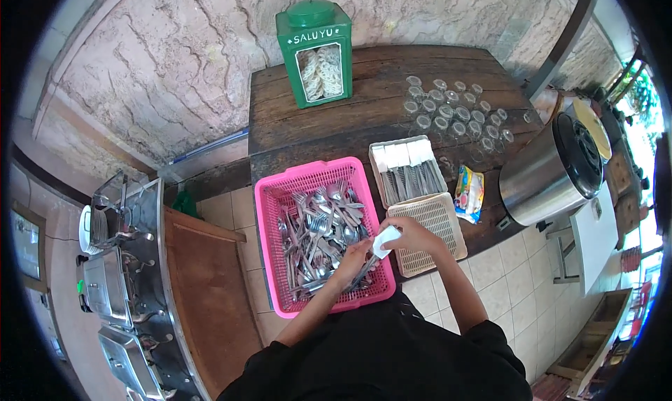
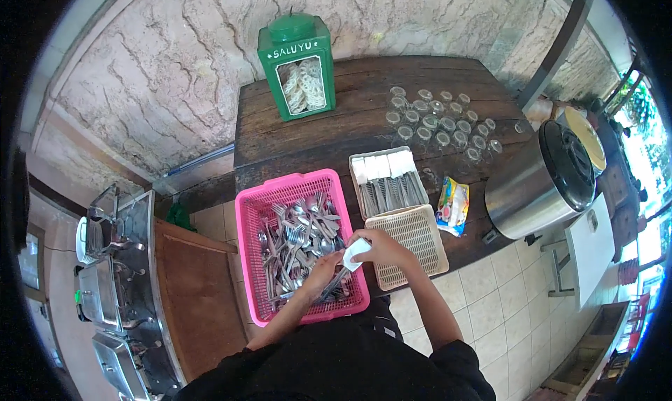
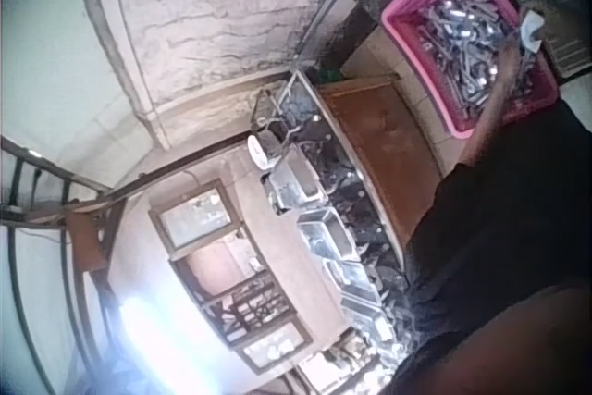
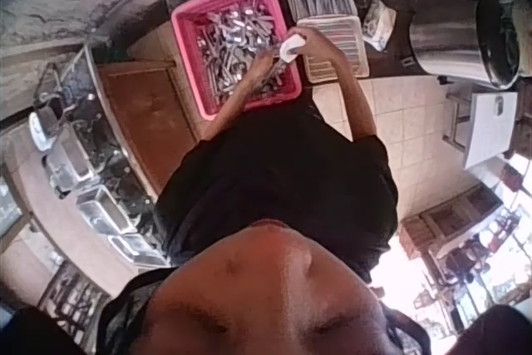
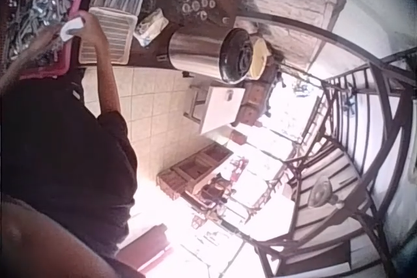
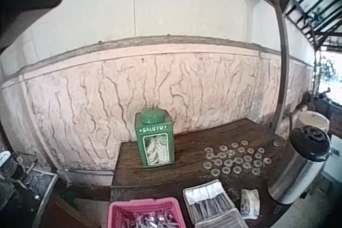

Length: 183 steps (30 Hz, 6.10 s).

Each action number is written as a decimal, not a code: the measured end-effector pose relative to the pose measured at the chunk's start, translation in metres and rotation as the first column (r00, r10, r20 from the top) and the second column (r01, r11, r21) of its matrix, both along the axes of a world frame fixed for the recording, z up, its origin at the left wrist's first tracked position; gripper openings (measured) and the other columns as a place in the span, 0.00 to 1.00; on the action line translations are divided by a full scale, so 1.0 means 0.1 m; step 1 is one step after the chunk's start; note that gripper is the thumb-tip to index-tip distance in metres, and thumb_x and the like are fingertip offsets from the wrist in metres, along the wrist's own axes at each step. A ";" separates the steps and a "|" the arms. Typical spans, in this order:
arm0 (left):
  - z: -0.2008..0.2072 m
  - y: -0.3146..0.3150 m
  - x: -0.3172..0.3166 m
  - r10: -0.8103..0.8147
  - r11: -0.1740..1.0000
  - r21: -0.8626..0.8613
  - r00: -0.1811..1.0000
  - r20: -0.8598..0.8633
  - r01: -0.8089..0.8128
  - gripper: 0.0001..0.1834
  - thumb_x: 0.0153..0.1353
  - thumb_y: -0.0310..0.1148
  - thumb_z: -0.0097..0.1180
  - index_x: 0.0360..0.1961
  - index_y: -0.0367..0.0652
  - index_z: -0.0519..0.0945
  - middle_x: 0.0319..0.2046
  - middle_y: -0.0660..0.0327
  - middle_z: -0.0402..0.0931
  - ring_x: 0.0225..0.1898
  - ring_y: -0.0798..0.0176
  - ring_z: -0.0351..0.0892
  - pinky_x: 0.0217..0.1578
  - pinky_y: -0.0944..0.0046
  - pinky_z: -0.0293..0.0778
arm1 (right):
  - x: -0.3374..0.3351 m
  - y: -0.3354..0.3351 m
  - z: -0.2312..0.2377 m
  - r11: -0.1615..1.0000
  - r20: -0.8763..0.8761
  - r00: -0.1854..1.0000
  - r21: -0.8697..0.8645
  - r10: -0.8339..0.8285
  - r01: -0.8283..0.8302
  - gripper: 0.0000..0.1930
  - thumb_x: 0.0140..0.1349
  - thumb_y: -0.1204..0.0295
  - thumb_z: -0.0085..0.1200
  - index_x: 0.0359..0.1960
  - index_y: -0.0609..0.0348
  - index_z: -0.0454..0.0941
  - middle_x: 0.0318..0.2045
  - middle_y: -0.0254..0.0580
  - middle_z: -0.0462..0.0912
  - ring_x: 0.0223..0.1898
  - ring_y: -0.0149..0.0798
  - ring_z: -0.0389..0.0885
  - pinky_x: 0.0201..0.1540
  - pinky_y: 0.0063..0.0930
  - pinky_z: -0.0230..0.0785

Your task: The recorder is picking up individual forks and spoons from a pink basket, wiping them with a paper towel, and sorting them into a silverware tray.

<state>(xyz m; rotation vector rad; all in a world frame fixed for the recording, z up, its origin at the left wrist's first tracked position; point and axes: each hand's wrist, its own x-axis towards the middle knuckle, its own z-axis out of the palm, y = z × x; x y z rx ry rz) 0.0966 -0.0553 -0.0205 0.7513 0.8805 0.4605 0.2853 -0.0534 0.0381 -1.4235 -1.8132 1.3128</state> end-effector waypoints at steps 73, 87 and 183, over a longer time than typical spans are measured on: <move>-1.13 1.51 2.82 0.359 0.811 0.538 0.530 -0.768 0.230 0.22 0.47 0.35 0.58 0.38 0.31 0.66 0.40 0.42 0.68 0.42 0.44 0.71 0.41 0.52 0.70 | 1.83 1.84 -1.61 0.801 0.294 0.774 0.430 -0.560 0.416 0.10 0.47 0.76 0.56 0.33 0.61 0.72 0.34 0.48 0.71 0.34 0.47 0.76 0.38 0.36 0.68; -0.98 1.12 2.48 0.422 0.550 0.793 0.732 -0.535 0.263 0.21 0.46 0.33 0.58 0.41 0.35 0.70 0.39 0.48 0.68 0.45 0.46 0.65 0.48 0.54 0.62 | 2.58 0.72 -1.27 0.663 -0.093 0.755 0.418 -0.649 0.621 0.09 0.46 0.80 0.56 0.31 0.61 0.74 0.29 0.43 0.74 0.29 0.37 0.76 0.33 0.26 0.68; -0.73 0.35 0.04 0.450 0.789 0.584 0.469 -0.760 0.189 0.14 0.56 0.36 0.47 0.41 0.41 0.67 0.35 0.46 0.72 0.34 0.41 0.74 0.35 0.48 0.70 | 0.40 0.09 -0.79 0.983 -0.104 0.978 -0.051 -0.180 0.176 0.11 0.58 0.70 0.50 0.33 0.68 0.75 0.23 0.34 0.76 0.25 0.23 0.71 0.29 0.18 0.63</move>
